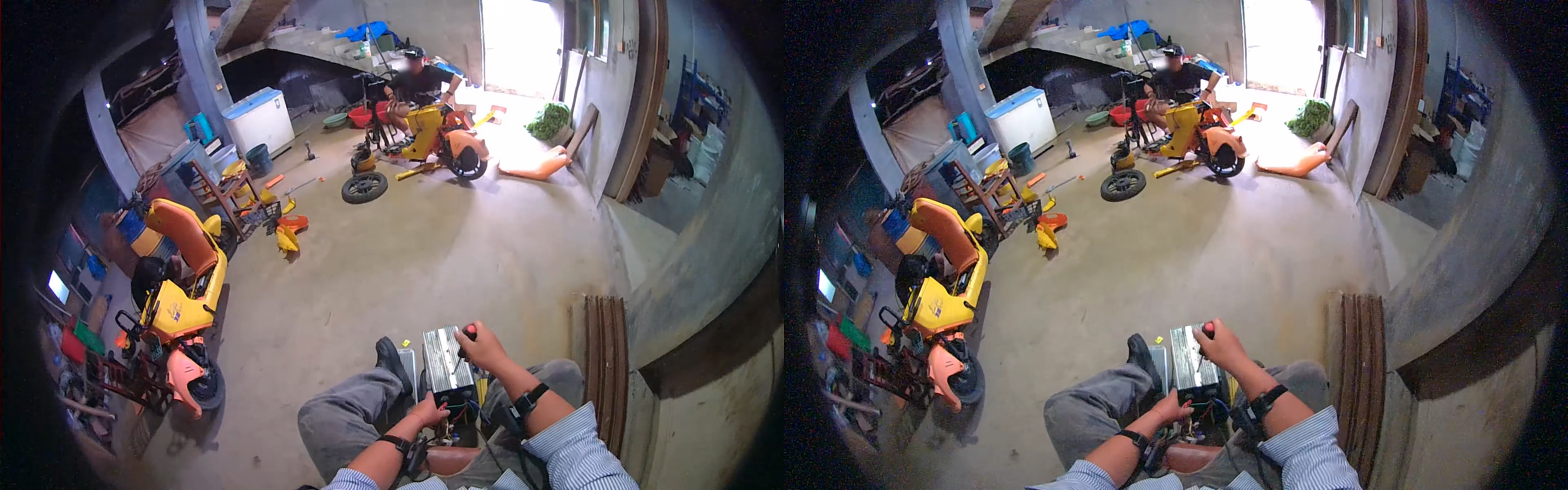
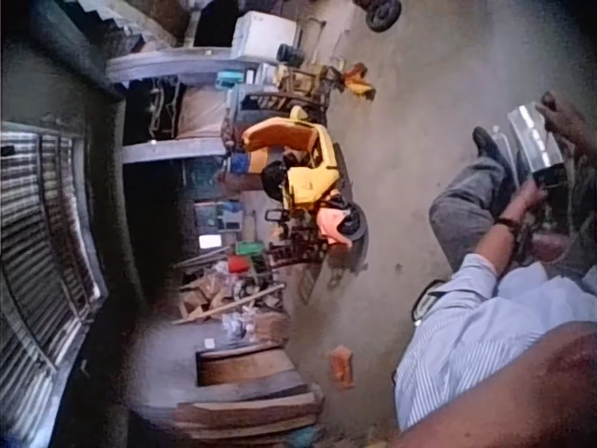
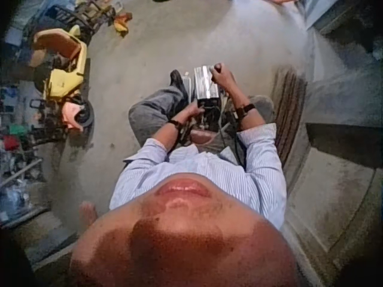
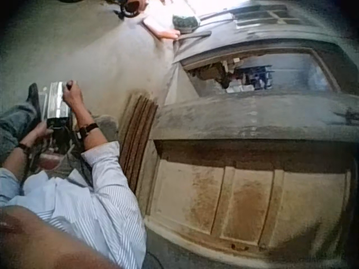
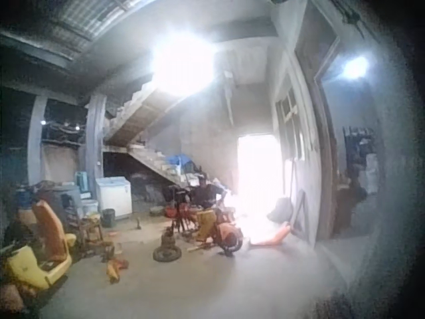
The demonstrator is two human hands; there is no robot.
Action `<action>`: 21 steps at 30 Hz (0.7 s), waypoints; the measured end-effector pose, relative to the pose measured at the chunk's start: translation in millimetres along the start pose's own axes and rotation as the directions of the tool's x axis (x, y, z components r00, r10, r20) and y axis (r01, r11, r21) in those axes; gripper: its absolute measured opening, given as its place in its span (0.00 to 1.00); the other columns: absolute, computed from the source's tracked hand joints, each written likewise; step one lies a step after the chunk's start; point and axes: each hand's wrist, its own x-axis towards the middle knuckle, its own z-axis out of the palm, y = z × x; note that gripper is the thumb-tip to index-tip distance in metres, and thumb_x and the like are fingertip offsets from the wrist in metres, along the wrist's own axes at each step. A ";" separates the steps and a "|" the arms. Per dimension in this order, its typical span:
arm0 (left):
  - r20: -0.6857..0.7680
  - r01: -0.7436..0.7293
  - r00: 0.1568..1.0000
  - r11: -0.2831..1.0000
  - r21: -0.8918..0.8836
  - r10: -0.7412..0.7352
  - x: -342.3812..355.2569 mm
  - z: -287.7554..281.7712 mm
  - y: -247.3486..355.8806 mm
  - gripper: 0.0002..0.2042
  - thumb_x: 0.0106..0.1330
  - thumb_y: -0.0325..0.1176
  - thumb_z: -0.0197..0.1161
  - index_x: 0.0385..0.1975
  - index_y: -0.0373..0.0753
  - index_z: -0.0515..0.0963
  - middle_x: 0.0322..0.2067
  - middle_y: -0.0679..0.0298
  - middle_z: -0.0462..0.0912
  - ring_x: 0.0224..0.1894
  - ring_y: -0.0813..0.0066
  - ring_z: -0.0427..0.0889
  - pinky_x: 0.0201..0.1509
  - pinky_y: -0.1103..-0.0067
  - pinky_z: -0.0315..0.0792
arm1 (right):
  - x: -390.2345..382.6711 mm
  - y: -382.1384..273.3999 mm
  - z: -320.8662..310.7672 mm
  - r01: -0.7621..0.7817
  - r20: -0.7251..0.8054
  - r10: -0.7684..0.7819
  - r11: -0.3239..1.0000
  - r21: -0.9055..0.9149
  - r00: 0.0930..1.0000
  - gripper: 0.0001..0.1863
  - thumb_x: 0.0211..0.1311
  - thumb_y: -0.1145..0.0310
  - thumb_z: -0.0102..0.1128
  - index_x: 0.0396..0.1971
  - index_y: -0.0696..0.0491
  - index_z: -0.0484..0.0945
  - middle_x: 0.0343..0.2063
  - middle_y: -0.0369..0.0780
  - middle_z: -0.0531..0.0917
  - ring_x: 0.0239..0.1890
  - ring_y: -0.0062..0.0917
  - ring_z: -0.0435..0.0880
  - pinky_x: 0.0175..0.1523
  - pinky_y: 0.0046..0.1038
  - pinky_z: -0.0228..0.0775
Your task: Repairing a small silver electronic box using a screwdriver while sitting in a motorcycle repair shop.
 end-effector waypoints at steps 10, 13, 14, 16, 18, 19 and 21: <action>-0.459 -0.126 0.865 0.973 0.193 0.203 -26.1 -19.7 46.0 0.36 0.57 0.44 0.66 0.61 0.32 0.60 0.58 0.46 0.66 0.59 0.45 0.66 0.64 0.63 0.62 | -13.2 -10.2 18.3 0.147 0.174 -0.128 0.983 -0.107 0.977 0.24 0.62 0.48 0.58 0.41 0.56 0.70 0.34 0.51 0.82 0.39 0.48 0.81 0.44 0.43 0.72; -0.389 -0.214 0.879 0.958 0.190 0.274 -19.6 -17.8 34.0 0.32 0.57 0.43 0.65 0.59 0.33 0.66 0.60 0.48 0.64 0.60 0.45 0.65 0.65 0.62 0.62 | -20.2 -15.3 23.5 0.246 0.238 -0.208 0.958 -0.146 0.949 0.25 0.62 0.48 0.57 0.43 0.56 0.70 0.35 0.52 0.82 0.40 0.49 0.81 0.44 0.43 0.71; -0.374 -0.203 0.887 0.956 0.212 0.271 -18.7 -16.0 31.5 0.31 0.57 0.42 0.65 0.59 0.34 0.66 0.60 0.48 0.64 0.61 0.45 0.64 0.65 0.62 0.61 | -19.2 -19.3 23.1 0.183 0.300 -0.123 0.966 -0.182 0.946 0.25 0.60 0.47 0.59 0.45 0.53 0.73 0.39 0.50 0.82 0.44 0.47 0.81 0.47 0.41 0.72; -0.343 -0.185 0.901 0.949 0.255 0.267 -18.0 -14.0 30.5 0.30 0.56 0.42 0.65 0.58 0.36 0.68 0.60 0.49 0.64 0.62 0.46 0.63 0.66 0.63 0.61 | -19.7 -22.7 24.8 0.187 0.317 -0.115 0.960 -0.208 0.942 0.26 0.60 0.47 0.59 0.47 0.53 0.72 0.40 0.50 0.82 0.44 0.47 0.81 0.48 0.41 0.72; -0.342 -0.167 0.903 0.947 0.275 0.259 -18.8 -12.9 33.7 0.30 0.57 0.42 0.65 0.59 0.38 0.68 0.61 0.49 0.64 0.63 0.46 0.62 0.66 0.63 0.60 | -19.1 -21.7 24.0 0.190 0.326 -0.110 0.956 -0.226 0.939 0.26 0.60 0.47 0.60 0.48 0.53 0.72 0.40 0.50 0.82 0.44 0.47 0.81 0.48 0.40 0.72; -0.344 -0.155 0.904 0.946 0.284 0.252 -19.1 -12.2 32.9 0.30 0.57 0.42 0.65 0.59 0.39 0.68 0.62 0.49 0.63 0.63 0.46 0.62 0.67 0.63 0.60 | -19.4 -20.9 24.7 0.195 0.331 -0.112 0.954 -0.229 0.937 0.27 0.60 0.47 0.60 0.48 0.53 0.72 0.40 0.51 0.82 0.44 0.47 0.81 0.48 0.40 0.72; -0.318 -0.194 0.893 0.909 0.368 0.320 -17.7 -13.9 31.2 0.30 0.57 0.43 0.65 0.60 0.39 0.67 0.63 0.51 0.62 0.64 0.47 0.61 0.67 0.62 0.60 | -19.3 -19.2 24.9 0.204 0.322 -0.127 0.954 -0.218 0.938 0.27 0.60 0.47 0.60 0.48 0.53 0.73 0.40 0.51 0.82 0.43 0.47 0.81 0.48 0.40 0.72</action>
